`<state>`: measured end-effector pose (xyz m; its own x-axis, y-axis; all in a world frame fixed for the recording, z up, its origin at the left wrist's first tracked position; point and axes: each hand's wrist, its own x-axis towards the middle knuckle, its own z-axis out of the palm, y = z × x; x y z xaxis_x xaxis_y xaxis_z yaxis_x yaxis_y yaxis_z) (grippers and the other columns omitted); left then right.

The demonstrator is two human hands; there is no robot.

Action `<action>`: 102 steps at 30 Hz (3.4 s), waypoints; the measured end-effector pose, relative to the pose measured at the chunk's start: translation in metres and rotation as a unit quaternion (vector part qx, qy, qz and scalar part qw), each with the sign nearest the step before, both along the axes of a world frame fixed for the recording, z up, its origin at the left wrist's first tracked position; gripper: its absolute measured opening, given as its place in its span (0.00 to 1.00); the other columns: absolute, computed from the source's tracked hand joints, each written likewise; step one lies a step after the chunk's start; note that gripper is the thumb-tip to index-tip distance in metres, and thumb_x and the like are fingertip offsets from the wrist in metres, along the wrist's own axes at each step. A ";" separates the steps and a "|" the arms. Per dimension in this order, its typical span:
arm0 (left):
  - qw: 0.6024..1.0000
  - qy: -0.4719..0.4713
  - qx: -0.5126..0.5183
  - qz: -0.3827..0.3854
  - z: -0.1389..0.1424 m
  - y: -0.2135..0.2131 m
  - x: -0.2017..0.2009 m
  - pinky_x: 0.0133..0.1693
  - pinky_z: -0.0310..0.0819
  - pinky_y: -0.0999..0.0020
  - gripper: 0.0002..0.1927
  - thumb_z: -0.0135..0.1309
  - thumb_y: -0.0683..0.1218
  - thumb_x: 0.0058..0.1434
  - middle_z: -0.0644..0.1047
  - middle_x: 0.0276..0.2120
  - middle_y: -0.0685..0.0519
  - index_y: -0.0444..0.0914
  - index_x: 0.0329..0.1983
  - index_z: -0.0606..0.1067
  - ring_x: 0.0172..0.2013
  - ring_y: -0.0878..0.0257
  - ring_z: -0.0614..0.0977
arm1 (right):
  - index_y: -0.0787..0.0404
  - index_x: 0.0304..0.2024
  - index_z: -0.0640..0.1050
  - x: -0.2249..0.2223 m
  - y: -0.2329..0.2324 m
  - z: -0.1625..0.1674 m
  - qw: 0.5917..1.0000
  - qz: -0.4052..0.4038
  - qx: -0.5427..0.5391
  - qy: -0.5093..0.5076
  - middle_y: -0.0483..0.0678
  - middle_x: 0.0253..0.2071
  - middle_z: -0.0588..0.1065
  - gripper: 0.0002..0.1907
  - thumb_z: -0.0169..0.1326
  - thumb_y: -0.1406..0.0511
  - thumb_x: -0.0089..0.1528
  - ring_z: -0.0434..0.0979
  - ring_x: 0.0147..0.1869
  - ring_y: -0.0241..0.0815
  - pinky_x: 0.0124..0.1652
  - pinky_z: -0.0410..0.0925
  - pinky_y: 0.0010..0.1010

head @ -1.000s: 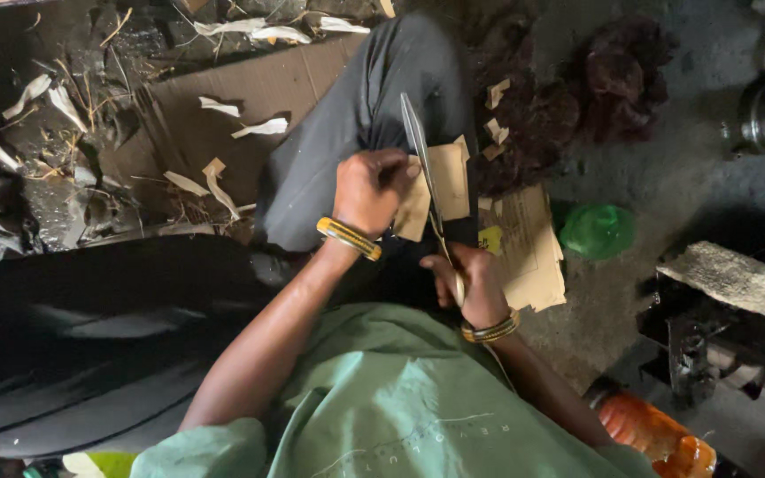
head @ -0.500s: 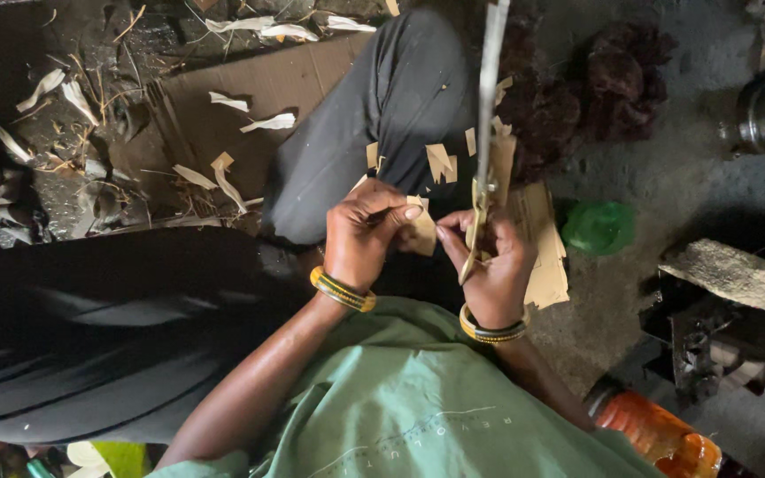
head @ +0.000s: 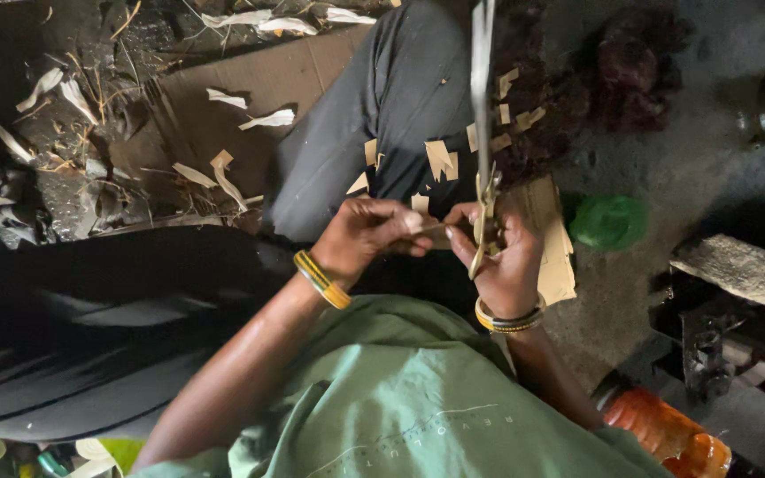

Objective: The person sits on the floor and uses large scissors to cut a piece of cardboard into small rectangular pieces. The person repeatedly picks up cardboard, cuts it, and places the cut pieces into a nearby green bucket.

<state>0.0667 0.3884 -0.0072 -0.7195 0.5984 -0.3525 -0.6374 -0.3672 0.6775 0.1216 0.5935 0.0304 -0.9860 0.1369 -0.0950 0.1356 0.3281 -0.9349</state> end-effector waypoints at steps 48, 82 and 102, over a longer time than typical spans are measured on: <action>0.952 0.125 -0.088 0.264 -0.017 0.054 -0.060 0.37 0.83 0.71 0.11 0.60 0.35 0.65 0.83 0.37 0.48 0.29 0.50 0.77 0.33 0.65 0.84 | 0.65 0.39 0.74 0.031 0.044 -0.041 0.961 0.107 -0.159 -0.199 0.45 0.27 0.75 0.31 0.50 0.42 0.66 0.73 0.26 0.31 0.28 0.71 0.24; 0.948 0.139 -0.186 0.217 -0.012 0.054 -0.051 0.36 0.82 0.73 0.10 0.60 0.32 0.58 0.85 0.35 0.49 0.30 0.44 0.79 0.34 0.67 0.85 | 0.64 0.31 0.76 0.019 0.028 -0.050 0.971 0.056 -0.087 -0.217 0.44 0.20 0.73 0.16 0.51 0.59 0.68 0.72 0.20 0.32 0.22 0.65 0.24; 0.980 -0.039 0.182 0.062 -0.004 0.000 0.004 0.56 0.78 0.60 0.13 0.48 0.47 0.76 0.79 0.50 0.49 0.34 0.53 0.76 0.51 0.59 0.82 | 0.63 0.44 0.67 -0.028 -0.017 0.028 0.979 0.100 -0.063 0.164 0.54 0.49 0.80 0.18 0.65 0.74 0.64 0.82 0.57 0.41 0.59 0.75 0.32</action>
<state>0.0706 0.3879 -0.0113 -0.7740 0.6044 -0.1887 -0.6173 -0.6540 0.4373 0.0940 0.5761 0.0585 -0.9723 -0.0550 0.2273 -0.2337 0.1974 -0.9521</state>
